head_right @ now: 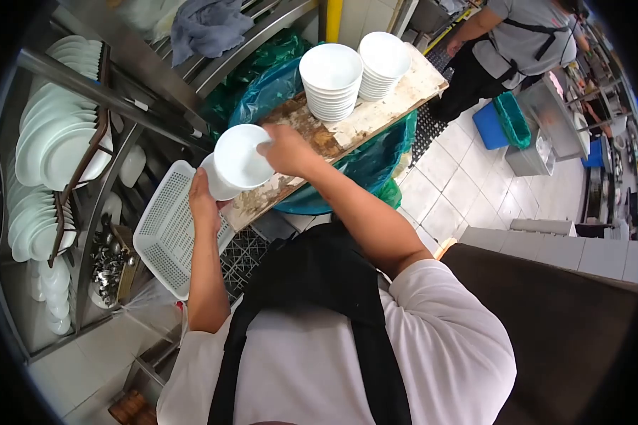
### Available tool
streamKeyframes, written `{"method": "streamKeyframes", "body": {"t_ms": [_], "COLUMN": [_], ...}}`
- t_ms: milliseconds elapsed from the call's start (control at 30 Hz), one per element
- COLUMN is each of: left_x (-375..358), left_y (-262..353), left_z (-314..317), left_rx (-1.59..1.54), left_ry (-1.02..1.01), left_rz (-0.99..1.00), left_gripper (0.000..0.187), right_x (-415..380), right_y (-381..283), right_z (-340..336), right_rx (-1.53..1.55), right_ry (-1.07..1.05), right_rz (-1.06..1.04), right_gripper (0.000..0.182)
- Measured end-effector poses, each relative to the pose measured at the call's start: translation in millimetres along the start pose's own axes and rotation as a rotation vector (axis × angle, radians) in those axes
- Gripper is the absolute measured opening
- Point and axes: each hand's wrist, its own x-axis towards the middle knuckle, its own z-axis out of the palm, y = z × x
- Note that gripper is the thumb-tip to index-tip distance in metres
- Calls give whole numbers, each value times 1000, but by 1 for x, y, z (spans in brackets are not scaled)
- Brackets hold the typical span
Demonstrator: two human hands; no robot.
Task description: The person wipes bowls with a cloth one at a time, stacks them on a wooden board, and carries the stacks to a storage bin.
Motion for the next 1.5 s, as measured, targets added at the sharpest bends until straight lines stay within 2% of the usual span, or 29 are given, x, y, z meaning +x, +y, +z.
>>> {"method": "streamKeyframes", "body": {"t_ms": [67, 200, 333, 400, 433, 467, 533, 567, 633, 700, 733, 867, 933, 1000, 1067, 1133, 1167, 1200, 1300, 1367, 1467, 1500], "left_x": [-3, -11, -9, -22, -27, -29, -36, -45, -69, -61, -69, -25, -3, -3, -3, 0, -2, 0, 17, 28, 23, 29], "left_y": [0, 2, -4, 3, 5, 5, 8, 25, 62, 88, 117, 185, 178, 172, 178, 181, 180, 180, 167, 162, 164, 161], "left_z": [19, 44, 48, 64, 68, 71, 77, 85, 97, 110, 126, 181, 204, 210, 217, 220, 223, 226, 232, 235, 235, 232], "left_rx": [-62, -187, -178, -453, -497, -495, -448, -445, -493, -303, -90, 255, 319, 267, 272, 328, 334, 337, 450, 707, 758, 738], "left_ry": [-69, -139, -269, -213, -230, -276, -294, -306, -500, -615, -606, -635, -631, -631, -606, -638, -620, -614, -548, -384, -344, -411], "left_rz": [51, 123, 78, 1, 9, 43, 95, 103, 165, 344, 415, 323, 266, 190, 168, 144, 161, 162, 230, 683, 661, 596], "left_gripper": [37, 40, 46, 49, 52, 54, 57, 57, 62, 66, 67, 46, 46, 47, 47, 52, 48, 48, 39, 35, 33, 33], "right_x": [-4, -10, -14, -14, -14, -23, -37, -41, -52, -43, -35, 8, 13, 21, 14, 18, 13, 11, 4, 0, -9, -7], "right_y": [-6, -13, -10, -6, 2, -3, -13, -21, -35, -43, -46, -63, -63, -58, -61, -58, -62, -62, -53, -46, -41, -29], "right_z": [0, -11, -20, -27, -23, -22, -38, -49, -70, -95, -108, -169, -181, -185, -186, -186, -191, -193, -191, -185, -183, -180], "right_rx": [-224, -319, -315, -310, -370, -434, -98, -97, -1, -79, -140, -222, -261, -299, -320, -416, -350, -346, -279, -250, -117, -125], "right_ry": [67, 74, 90, 102, 200, 248, 105, 118, 139, 314, 427, 478, 529, 443, 482, 536, 438, 435, 387, 433, 461, 558], "right_rz": [-227, -177, -146, -245, -323, -281, -233, -240, -239, -389, -460, -441, -424, -299, -305, -401, -287, -290, -244, -328, -343, -399], "right_gripper": [28, 28, 27, 27, 28, 34, 39, 39, 40, 40, 40, 32, 31, 31, 33, 34, 37, 37, 39, 45, 50, 50]}}
